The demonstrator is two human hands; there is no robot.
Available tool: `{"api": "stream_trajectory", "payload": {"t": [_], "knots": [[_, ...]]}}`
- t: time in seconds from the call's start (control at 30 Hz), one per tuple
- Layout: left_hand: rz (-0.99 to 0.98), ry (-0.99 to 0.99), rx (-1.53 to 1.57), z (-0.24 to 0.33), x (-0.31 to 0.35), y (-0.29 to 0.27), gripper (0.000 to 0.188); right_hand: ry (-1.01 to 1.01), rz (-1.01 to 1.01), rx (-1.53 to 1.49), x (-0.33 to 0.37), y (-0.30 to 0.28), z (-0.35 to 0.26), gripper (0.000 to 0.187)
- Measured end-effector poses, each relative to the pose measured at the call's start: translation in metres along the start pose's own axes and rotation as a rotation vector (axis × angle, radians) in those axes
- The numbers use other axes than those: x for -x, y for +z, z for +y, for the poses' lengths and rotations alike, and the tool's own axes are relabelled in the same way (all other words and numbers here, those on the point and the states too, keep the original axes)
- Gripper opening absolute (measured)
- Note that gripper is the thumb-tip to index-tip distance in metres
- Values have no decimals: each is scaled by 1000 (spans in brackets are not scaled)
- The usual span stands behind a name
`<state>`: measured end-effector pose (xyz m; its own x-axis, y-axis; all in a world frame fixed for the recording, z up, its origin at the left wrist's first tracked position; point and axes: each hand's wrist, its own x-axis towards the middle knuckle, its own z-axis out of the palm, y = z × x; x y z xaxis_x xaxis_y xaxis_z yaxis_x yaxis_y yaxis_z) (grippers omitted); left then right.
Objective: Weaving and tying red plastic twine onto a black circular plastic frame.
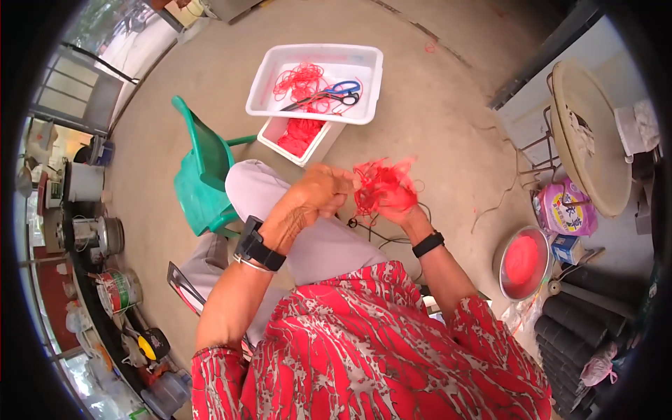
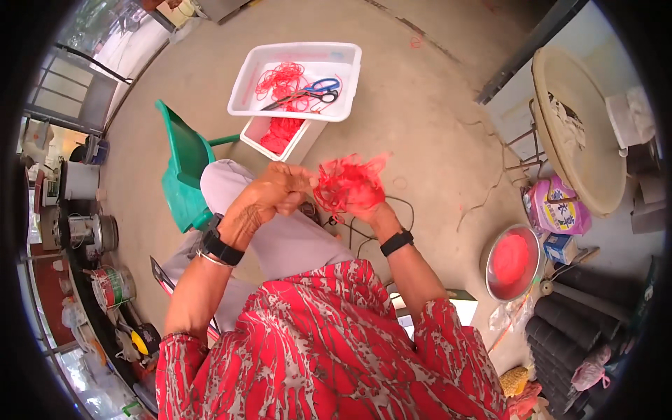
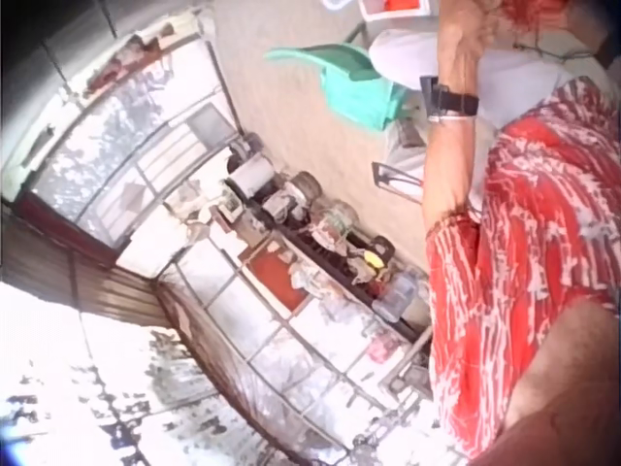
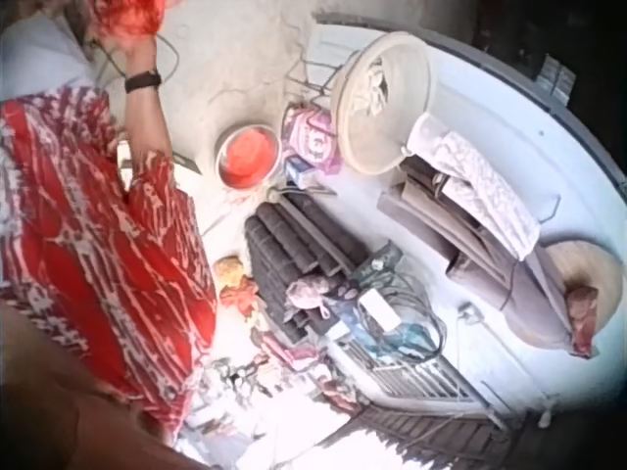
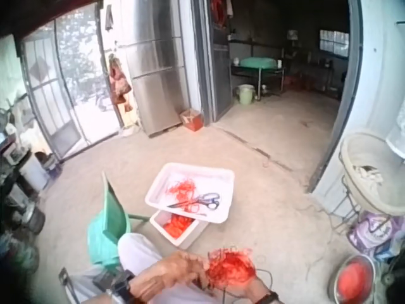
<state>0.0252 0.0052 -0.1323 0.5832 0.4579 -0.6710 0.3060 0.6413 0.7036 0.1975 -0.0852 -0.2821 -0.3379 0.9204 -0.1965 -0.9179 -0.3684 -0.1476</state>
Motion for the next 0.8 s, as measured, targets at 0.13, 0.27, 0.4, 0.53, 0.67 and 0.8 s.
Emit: {"api": "stream_trajectory", "payload": {"t": [0.13,0.27,0.4,0.53,0.67,0.8], "knots": [[-72,-27,23,5,-1,-6,9,-218,106,229,-11,-6,8,45],[-15,-36,-17,2,2,-5,9,-305,75,189,-2,-9,6,49],[-33,-32,-5,8,1,-7,10,-374,238,766,-7,-37,0,53],[-10,-4,-2,19,11,-10,10,-151,243,733,5,-30,-15,43],[86,44,-87,18,16,-16,7,-356,385,868,10,-18,-13,21],[110,132,-42,32,32,-17,7,-673,160,1688,18,-22,-36,28]]}}
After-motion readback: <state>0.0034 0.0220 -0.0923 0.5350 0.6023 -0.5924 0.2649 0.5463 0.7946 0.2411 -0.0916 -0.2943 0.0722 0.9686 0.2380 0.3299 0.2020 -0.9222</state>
